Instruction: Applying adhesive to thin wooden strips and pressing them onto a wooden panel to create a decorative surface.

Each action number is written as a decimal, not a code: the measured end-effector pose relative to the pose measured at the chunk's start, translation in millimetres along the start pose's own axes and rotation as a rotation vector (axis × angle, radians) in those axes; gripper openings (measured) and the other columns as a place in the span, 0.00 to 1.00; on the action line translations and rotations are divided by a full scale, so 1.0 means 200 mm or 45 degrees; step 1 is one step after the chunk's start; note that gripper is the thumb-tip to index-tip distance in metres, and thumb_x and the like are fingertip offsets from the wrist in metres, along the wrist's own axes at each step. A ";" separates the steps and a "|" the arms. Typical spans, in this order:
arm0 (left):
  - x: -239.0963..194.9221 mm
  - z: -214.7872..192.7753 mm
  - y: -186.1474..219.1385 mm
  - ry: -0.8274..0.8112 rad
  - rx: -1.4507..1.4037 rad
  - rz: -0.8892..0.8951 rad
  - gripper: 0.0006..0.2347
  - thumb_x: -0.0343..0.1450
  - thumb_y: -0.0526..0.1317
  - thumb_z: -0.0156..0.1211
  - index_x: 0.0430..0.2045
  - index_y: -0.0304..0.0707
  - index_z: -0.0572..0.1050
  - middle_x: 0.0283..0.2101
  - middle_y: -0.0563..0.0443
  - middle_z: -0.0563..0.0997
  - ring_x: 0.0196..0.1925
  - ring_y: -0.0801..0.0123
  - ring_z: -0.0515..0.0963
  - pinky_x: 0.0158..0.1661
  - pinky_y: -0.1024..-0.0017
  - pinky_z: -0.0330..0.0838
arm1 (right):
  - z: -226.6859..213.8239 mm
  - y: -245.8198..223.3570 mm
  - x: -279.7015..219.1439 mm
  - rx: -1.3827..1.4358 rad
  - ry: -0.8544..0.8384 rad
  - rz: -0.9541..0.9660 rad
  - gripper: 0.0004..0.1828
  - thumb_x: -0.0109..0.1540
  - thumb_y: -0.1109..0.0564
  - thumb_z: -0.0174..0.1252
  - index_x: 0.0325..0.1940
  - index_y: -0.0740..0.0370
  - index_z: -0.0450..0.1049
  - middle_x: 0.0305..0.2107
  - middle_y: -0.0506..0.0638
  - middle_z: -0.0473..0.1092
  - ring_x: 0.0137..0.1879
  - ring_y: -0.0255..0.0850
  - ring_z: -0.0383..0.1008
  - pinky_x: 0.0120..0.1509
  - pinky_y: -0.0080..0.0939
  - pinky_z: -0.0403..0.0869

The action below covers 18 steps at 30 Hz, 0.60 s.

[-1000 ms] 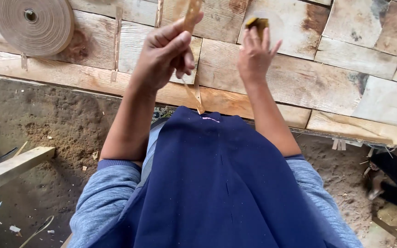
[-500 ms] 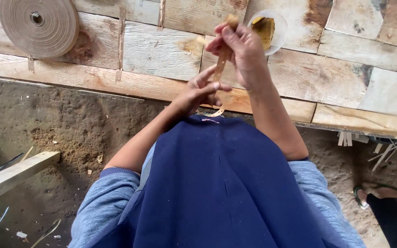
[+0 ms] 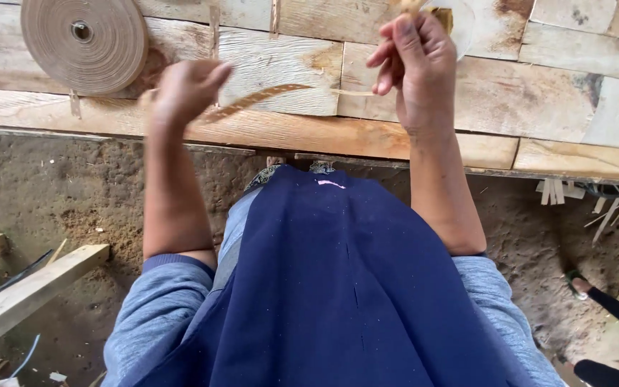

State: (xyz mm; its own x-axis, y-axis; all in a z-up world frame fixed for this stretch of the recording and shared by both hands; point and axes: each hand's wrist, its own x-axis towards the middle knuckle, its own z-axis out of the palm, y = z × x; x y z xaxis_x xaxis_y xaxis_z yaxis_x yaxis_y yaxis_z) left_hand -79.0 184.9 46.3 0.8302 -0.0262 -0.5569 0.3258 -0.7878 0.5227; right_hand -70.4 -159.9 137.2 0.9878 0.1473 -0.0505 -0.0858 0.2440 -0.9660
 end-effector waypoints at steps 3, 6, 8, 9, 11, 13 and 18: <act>0.01 0.21 0.35 -0.245 -0.556 0.162 0.19 0.74 0.60 0.46 0.33 0.42 0.70 0.35 0.51 0.73 0.38 0.67 0.72 0.45 0.69 0.63 | 0.08 0.14 -0.10 -0.040 -0.002 0.139 0.11 0.73 0.52 0.54 0.42 0.62 0.72 0.27 0.53 0.77 0.21 0.34 0.73 0.22 0.24 0.72; 0.13 0.48 0.51 -0.792 -1.490 0.068 0.32 0.66 0.64 0.48 0.49 0.33 0.77 0.41 0.43 0.85 0.37 0.64 0.82 0.40 0.69 0.77 | 0.14 0.31 -0.22 -0.113 0.028 0.341 0.11 0.72 0.53 0.53 0.40 0.63 0.72 0.25 0.54 0.76 0.21 0.35 0.75 0.25 0.26 0.76; 0.23 0.61 0.52 -1.048 -1.913 -0.033 0.28 0.69 0.61 0.49 0.49 0.33 0.75 0.31 0.49 0.84 0.20 0.67 0.78 0.20 0.70 0.76 | 0.15 0.45 -0.29 -0.152 0.045 0.424 0.12 0.72 0.53 0.53 0.38 0.63 0.72 0.24 0.54 0.76 0.21 0.35 0.75 0.26 0.28 0.79; 0.28 0.64 0.52 -0.849 -1.906 -0.117 0.25 0.70 0.56 0.51 0.48 0.31 0.76 0.38 0.45 0.85 0.31 0.65 0.82 0.33 0.69 0.80 | 0.14 0.53 -0.34 -0.167 0.122 0.556 0.13 0.70 0.53 0.54 0.38 0.65 0.72 0.24 0.57 0.76 0.22 0.38 0.76 0.27 0.32 0.80; 0.33 0.66 0.54 -0.668 -1.876 -0.213 0.22 0.71 0.52 0.54 0.47 0.29 0.78 0.45 0.42 0.87 0.43 0.63 0.87 0.47 0.68 0.83 | 0.11 0.66 -0.42 -0.169 0.219 0.700 0.14 0.69 0.53 0.55 0.37 0.67 0.73 0.23 0.60 0.76 0.22 0.40 0.77 0.27 0.35 0.80; 0.35 0.59 0.56 -0.505 -1.979 -0.134 0.09 0.78 0.33 0.50 0.47 0.21 0.70 0.41 0.37 0.84 0.34 0.61 0.86 0.33 0.68 0.86 | 0.08 0.76 -0.48 -0.169 0.182 0.786 0.10 0.71 0.54 0.53 0.39 0.63 0.72 0.31 0.56 0.78 0.32 0.43 0.83 0.25 0.34 0.79; 0.42 0.60 0.57 -0.408 -1.978 -0.222 0.15 0.75 0.26 0.53 0.57 0.26 0.66 0.45 0.36 0.85 0.39 0.59 0.87 0.34 0.67 0.86 | 0.04 0.82 -0.59 -0.175 0.211 0.828 0.10 0.67 0.53 0.61 0.37 0.63 0.74 0.24 0.50 0.68 0.31 0.36 0.71 0.32 0.36 0.73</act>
State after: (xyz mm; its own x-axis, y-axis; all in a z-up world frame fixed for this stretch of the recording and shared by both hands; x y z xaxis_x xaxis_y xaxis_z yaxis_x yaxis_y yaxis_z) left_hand -26.2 19.5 -18.6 0.6753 -0.2872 -0.6793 0.6925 0.5640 0.4499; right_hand -201.2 -129.8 -13.9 0.7488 0.0713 -0.6590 -0.6619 0.0301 -0.7489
